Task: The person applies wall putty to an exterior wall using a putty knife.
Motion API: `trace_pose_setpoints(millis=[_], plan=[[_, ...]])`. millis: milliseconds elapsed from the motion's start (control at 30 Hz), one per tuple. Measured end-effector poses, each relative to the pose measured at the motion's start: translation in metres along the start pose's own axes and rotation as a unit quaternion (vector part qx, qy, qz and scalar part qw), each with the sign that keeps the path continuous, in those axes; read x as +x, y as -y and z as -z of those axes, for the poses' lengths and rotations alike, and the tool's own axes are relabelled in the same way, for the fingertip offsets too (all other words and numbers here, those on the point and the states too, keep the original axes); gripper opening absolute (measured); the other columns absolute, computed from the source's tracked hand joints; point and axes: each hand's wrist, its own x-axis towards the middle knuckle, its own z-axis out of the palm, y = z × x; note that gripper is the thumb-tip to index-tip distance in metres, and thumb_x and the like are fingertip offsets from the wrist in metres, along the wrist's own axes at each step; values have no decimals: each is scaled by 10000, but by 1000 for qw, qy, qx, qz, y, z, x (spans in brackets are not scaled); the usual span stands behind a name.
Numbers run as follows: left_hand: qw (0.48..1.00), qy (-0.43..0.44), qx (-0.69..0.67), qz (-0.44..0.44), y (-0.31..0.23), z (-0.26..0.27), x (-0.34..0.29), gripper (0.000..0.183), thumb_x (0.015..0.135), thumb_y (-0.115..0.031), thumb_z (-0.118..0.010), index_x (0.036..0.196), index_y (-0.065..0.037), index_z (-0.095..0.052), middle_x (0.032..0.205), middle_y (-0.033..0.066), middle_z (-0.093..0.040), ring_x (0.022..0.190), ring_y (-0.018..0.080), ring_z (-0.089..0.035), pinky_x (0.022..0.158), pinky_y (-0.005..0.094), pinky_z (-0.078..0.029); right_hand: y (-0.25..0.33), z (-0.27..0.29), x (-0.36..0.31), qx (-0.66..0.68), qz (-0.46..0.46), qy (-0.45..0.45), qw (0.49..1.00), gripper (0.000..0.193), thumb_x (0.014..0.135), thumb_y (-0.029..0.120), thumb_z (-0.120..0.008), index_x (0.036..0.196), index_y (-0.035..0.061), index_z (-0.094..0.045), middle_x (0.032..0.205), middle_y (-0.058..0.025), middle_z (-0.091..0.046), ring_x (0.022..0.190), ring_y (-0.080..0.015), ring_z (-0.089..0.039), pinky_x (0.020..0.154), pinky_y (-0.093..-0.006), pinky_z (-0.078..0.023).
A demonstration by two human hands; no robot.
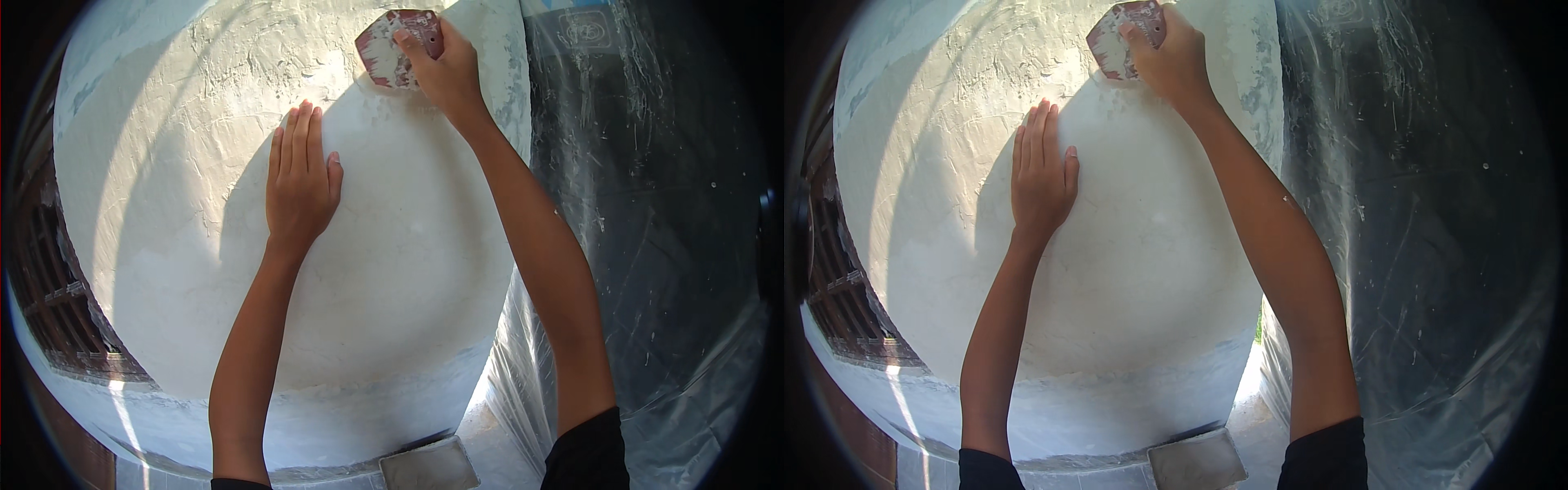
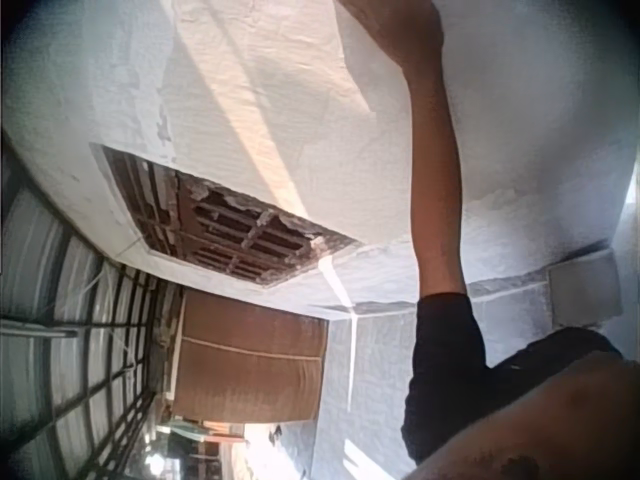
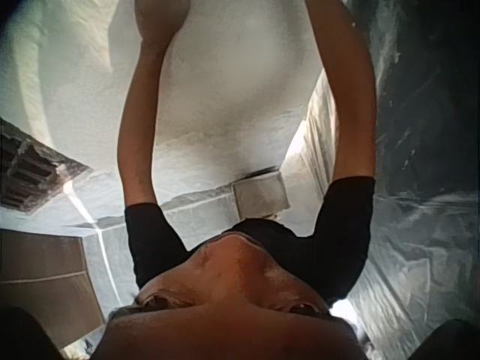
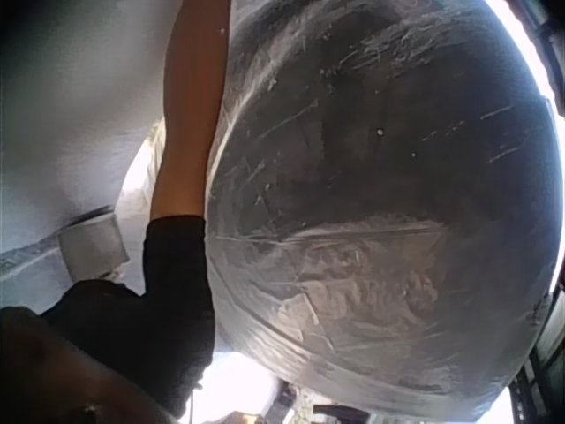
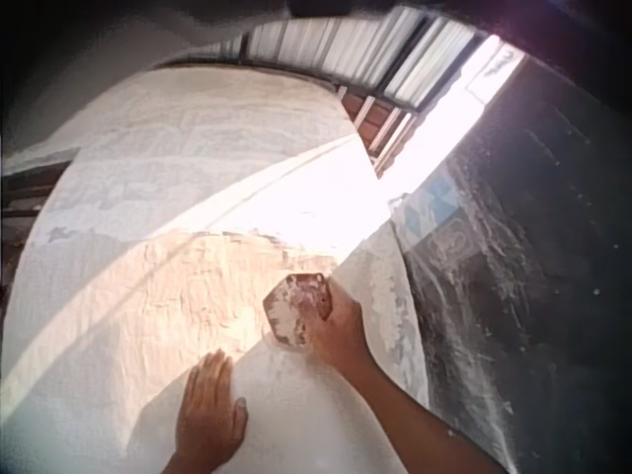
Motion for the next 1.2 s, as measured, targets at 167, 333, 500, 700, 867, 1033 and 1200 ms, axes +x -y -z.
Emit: trace_pose_setpoints(millis=[167, 333, 500, 700, 867, 1033, 1200], plan=[[1000, 6, -2, 9, 0, 4, 1, 589, 957, -144, -524, 1504, -2, -359, 1555, 165, -394, 1469, 308, -357, 1208, 482, -287, -5, 12, 15, -125, -98, 40, 986, 316, 918, 277, -736, 1070, 7, -675, 939, -85, -722, 823, -162, -670, 763, -326, -524], [1000, 2, -1, 3, -2, -2, 0, 585, 952, -137, -537, 1496, -2, -371, 1549, 171, -401, 1467, 318, -358, 1205, 486, -289, 2, 15, 9, 84, -187, -167, 964, 326, 919, 282, -732, 1071, 0, -675, 932, -96, -718, 816, -161, -676, 765, -327, -529], [1000, 2, 1, 0, 2, 4, 0, 573, 956, -144, -529, 1490, 0, -377, 1549, 172, -401, 1466, 320, -359, 1211, 481, -283, 12, -5, 2, -78, -40, 65, 994, 336, 902, 290, -732, 1046, -7, -669, 961, -115, -718, 847, -218, -684, 779, -363, -531], [1000, 7, -8, 5, -7, -2, 0, 565, 963, -154, -519, 1487, 2, -376, 1551, 169, -399, 1465, 310, -362, 1215, 474, -281, -49, 62, 22, -8, -272, -212, 939, 296, 884, 186, -731, 1088, -21, -671, 1013, -144, -719, 918, -234, -710, 797, -360, -566], [1000, -3, 3, -1, -2, 9, 6, 574, 959, -149, -523, 1491, 3, -371, 1554, 168, -396, 1466, 304, -363, 1213, 471, -288, -22, 50, 22, 41, -170, -201, 964, 285, 917, 230, -742, 1082, 4, -684, 995, -54, -713, 817, -117, -654, 729, -293, -528], [1000, -5, -2, -6, 7, -2, -2, 596, 953, -133, -530, 1506, 2, -354, 1552, 159, -401, 1468, 297, -362, 1210, 471, -291, 18, -13, -1, -42, -21, 62, 997, 384, 884, 304, -744, 1037, -31, -637, 871, -191, -691, 810, -297, -683, 773, -388, -525], [1000, 2, -18, 6, 1, 3, -1, 583, 955, -131, -527, 1500, -5, -364, 1549, 154, -406, 1473, 294, -355, 1212, 470, -288, -8, 10, 2, -21, -190, -46, 980, 320, 882, 244, -740, 1040, -19, -651, 953, -162, -709, 870, -277, -686, 803, -385, -524]])
